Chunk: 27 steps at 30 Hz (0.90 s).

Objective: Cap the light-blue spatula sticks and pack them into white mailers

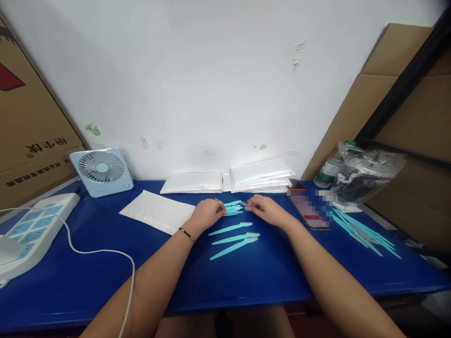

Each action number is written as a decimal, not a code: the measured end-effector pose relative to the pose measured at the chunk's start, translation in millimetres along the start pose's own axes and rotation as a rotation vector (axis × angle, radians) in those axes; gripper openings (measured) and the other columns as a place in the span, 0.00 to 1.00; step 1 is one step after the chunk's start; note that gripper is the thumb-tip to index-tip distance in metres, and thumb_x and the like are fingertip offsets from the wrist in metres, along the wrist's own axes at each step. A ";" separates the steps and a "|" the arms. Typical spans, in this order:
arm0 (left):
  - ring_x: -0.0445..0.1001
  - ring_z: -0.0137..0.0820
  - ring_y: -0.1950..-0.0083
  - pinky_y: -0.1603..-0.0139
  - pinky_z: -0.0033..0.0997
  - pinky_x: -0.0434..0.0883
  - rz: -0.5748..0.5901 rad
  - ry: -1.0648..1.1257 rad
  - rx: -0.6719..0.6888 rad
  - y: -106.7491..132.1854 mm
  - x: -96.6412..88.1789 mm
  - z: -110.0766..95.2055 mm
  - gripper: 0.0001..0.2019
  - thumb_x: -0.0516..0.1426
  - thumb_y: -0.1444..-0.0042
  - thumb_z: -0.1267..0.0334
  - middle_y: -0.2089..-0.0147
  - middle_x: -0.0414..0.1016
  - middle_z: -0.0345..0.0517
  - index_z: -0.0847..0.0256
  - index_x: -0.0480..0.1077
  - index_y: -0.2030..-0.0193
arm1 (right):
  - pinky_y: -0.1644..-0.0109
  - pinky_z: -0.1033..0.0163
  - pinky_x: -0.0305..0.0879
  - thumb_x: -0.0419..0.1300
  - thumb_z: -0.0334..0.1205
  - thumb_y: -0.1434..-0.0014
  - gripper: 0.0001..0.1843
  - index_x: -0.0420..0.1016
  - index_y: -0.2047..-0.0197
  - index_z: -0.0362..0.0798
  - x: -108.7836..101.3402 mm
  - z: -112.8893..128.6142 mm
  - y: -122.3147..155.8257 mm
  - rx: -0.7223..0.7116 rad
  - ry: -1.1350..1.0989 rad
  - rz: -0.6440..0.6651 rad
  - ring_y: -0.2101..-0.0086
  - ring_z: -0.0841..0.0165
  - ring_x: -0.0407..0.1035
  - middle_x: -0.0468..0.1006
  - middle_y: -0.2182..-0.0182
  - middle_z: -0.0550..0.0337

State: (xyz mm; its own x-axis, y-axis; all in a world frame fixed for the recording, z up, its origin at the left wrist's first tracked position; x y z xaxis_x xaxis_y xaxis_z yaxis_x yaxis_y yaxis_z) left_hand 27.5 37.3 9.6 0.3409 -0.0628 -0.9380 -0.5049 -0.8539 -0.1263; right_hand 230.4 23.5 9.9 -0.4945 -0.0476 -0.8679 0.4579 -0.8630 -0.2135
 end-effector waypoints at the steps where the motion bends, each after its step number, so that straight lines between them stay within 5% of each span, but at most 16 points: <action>1: 0.73 0.31 0.64 0.66 0.26 0.64 -0.009 0.014 -0.004 0.1 -0.7 0.5 0.08 0.54 0.45 0.59 0.65 0.77 0.41 0.57 0.74 0.66 | 0.65 0.66 0.59 0.52 0.36 0.41 0.08 0.72 0.64 0.48 0.0 1.2 0.4 0.002 -0.014 0.008 0.69 0.70 0.67 0.74 0.66 0.58; 18: 0.72 0.30 0.65 0.68 0.26 0.62 -0.067 0.029 0.059 1.4 -6.0 -9.8 0.08 0.54 0.44 0.59 0.65 0.76 0.41 0.57 0.73 0.66 | 0.63 0.65 0.61 0.53 0.37 0.41 0.09 0.74 0.61 0.48 -0.9 21.3 1.1 -0.033 -0.140 0.004 0.67 0.69 0.68 0.76 0.65 0.57; 24: 0.72 0.28 0.67 0.68 0.25 0.63 0.082 0.081 0.137 6.6 3.7 -23.4 0.10 0.54 0.43 0.58 0.67 0.77 0.39 0.57 0.74 0.67 | 0.67 0.66 0.61 0.55 0.40 0.42 0.09 0.76 0.64 0.48 3.3 21.0 4.8 -0.033 -0.191 0.155 0.70 0.69 0.68 0.77 0.69 0.60; 27: 0.72 0.30 0.65 0.66 0.25 0.63 0.074 0.025 0.123 6.6 0.8 -17.7 0.09 0.55 0.44 0.57 0.66 0.77 0.40 0.57 0.74 0.63 | 0.65 0.65 0.61 0.55 0.40 0.43 0.10 0.77 0.62 0.48 -3.4 6.0 0.4 0.035 -0.065 -0.016 0.69 0.69 0.67 0.76 0.67 0.58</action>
State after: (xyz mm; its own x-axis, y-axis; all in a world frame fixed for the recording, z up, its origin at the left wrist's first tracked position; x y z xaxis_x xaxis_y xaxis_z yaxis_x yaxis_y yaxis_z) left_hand 38.5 22.4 13.8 0.3181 -0.1372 -0.9381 -0.6219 -0.7770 -0.0973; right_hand 227.9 20.3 15.5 -0.5485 -0.0655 -0.8336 0.4244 -0.8808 -0.2101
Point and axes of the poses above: each hand's wrist, its own y-axis away from the middle knuckle, its own x-axis out of the palm, z = x × y, the point moved 5 cm from there along -y, towards the middle knuckle
